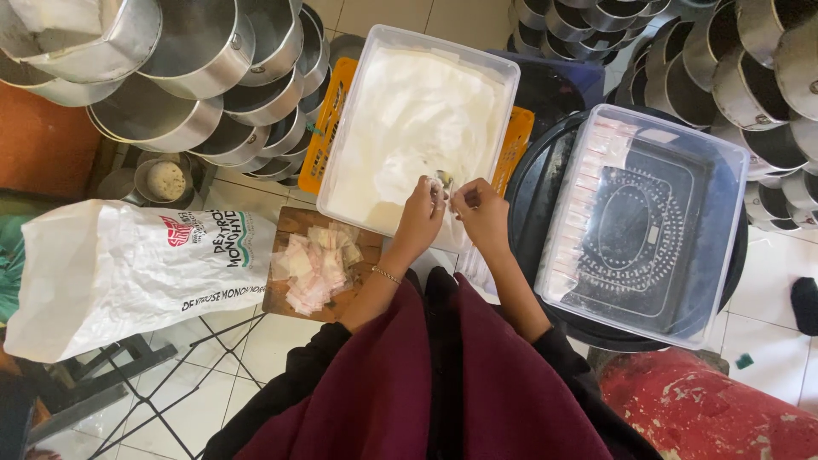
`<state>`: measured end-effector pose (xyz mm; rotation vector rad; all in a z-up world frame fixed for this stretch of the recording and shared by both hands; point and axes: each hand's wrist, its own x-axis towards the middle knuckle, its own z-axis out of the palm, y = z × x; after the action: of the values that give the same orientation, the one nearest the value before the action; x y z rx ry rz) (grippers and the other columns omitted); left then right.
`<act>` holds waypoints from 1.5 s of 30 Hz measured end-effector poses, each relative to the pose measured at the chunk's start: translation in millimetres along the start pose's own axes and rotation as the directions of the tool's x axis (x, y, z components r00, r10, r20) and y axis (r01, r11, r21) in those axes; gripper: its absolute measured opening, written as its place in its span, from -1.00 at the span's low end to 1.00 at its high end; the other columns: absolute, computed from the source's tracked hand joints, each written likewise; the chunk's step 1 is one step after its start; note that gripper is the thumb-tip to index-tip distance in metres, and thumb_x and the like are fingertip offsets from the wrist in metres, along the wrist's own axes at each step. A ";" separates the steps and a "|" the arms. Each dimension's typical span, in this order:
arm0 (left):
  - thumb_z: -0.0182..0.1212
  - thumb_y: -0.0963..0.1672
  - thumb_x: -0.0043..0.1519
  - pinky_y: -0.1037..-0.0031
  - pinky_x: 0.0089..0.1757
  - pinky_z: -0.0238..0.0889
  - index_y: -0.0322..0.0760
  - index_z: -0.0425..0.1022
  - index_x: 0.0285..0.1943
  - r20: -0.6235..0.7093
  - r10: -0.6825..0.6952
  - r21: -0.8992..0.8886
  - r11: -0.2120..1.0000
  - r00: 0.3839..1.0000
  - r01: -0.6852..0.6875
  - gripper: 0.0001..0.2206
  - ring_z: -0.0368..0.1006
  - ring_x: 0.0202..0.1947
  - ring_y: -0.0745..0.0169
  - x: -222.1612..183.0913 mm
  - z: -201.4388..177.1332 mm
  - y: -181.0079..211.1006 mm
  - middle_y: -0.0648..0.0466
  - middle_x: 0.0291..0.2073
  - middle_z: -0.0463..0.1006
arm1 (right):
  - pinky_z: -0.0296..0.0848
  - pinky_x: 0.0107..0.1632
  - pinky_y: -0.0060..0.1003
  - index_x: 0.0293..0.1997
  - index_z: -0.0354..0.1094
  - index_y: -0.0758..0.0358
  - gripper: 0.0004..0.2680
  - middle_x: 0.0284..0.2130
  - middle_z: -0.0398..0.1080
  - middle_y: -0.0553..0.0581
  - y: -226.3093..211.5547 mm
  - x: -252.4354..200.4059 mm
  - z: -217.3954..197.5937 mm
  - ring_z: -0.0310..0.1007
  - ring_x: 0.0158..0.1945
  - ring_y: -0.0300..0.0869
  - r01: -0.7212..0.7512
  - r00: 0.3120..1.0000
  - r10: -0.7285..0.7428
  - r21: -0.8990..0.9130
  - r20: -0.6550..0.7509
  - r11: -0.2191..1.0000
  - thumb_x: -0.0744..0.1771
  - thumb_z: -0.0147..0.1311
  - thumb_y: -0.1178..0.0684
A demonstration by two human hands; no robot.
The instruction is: The person scoops a white substance from a container into small plastic packets using a spoon and then places the filled packets into a separate clear bin.
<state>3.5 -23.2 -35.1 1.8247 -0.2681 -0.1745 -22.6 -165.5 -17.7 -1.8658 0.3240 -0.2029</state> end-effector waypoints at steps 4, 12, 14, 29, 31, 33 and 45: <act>0.06 -0.27 0.31 0.19 0.05 0.33 -0.43 0.21 0.29 -0.016 0.196 0.091 0.977 0.980 -0.194 -0.64 0.39 0.10 -0.18 -1.1 -3.4 -5.1 -0.26 0.07 0.42 | 0.59 -0.37 -0.39 -0.28 0.38 0.38 -0.93 -0.48 0.53 0.11 -0.3 0.0 0.2 0.58 -0.41 -0.30 0.032 0.999 -0.032 -0.021 0.033 0.999 0.32 0.19 0.21; 0.50 -0.05 -0.02 0.11 0.14 -0.13 -0.23 0.32 0.28 0.172 0.248 0.393 0.870 0.953 -0.297 -0.34 0.24 0.27 0.04 9.7 -15.9 -0.8 -0.05 0.20 0.40 | 0.61 -0.35 -0.39 -0.22 0.30 0.36 -0.90 -0.43 0.51 0.11 -8.3 5.8 -7.8 0.60 -0.35 -0.30 0.005 0.998 -0.011 0.080 0.068 0.997 0.30 0.18 0.24; 0.49 -0.03 0.01 0.11 0.17 -0.14 -0.23 0.33 0.27 0.163 0.245 0.403 0.867 0.956 -0.291 -0.36 0.26 0.28 0.08 11.1 -13.5 -9.2 -0.02 0.20 0.42 | 0.60 -0.34 -0.38 -0.22 0.33 0.37 -0.91 -0.41 0.52 0.13 -5.5 6.7 -9.7 0.60 -0.34 -0.29 0.051 0.996 -0.053 0.030 0.068 0.998 0.30 0.19 0.24; 0.46 -0.06 0.05 0.08 0.22 -0.23 -0.21 0.34 0.27 -0.004 0.284 0.471 0.846 0.959 -0.249 -0.41 0.24 0.29 0.17 -1.9 3.9 -2.9 0.05 0.16 0.42 | 0.56 -0.24 -0.31 -0.09 0.55 0.32 -0.89 -0.26 0.55 0.22 -31.9 -2.5 -14.8 0.62 -0.27 -0.11 0.313 0.950 -0.306 -0.222 0.066 0.923 0.32 0.20 0.25; 0.45 -0.08 0.06 0.09 0.22 -0.23 -0.18 0.35 0.28 -0.013 0.286 0.466 0.849 0.958 -0.247 -0.42 0.25 0.28 0.18 -2.2 5.8 -0.9 0.06 0.15 0.43 | 0.57 -0.25 -0.32 -0.09 0.55 0.32 -0.88 -0.25 0.55 0.22 -36.2 -3.5 -15.2 0.62 -0.27 -0.11 0.314 0.949 -0.308 -0.222 0.062 0.923 0.32 0.19 0.26; 0.43 -0.09 0.08 0.09 0.22 -0.23 -0.17 0.34 0.29 -0.031 0.300 0.462 0.850 0.953 -0.253 -0.43 0.28 0.28 0.22 -2.4 7.2 -1.2 0.08 0.14 0.45 | 0.60 -0.25 -0.33 -0.06 0.53 0.34 -0.87 -0.21 0.54 0.22 -39.2 -5.0 -15.5 0.63 -0.24 -0.12 0.294 0.956 -0.288 -0.195 0.062 0.936 0.32 0.18 0.26; 0.40 -0.14 0.01 0.09 0.23 -0.24 -0.24 0.29 0.30 -0.037 0.382 0.488 0.813 0.923 -0.317 -0.38 0.25 0.33 0.16 0.7 8.1 -5.0 -0.02 0.23 0.42 | 0.63 -0.22 -0.34 -0.02 0.51 0.29 -0.78 -0.21 0.53 0.21 -44.5 -7.0 -15.7 0.63 -0.19 -0.16 0.282 0.959 -0.274 -0.225 0.068 0.933 0.26 0.22 0.28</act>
<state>2.5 -29.7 -42.1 2.2211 -0.5892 0.3029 -28.5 -164.5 29.6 -2.1434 0.0567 -0.3363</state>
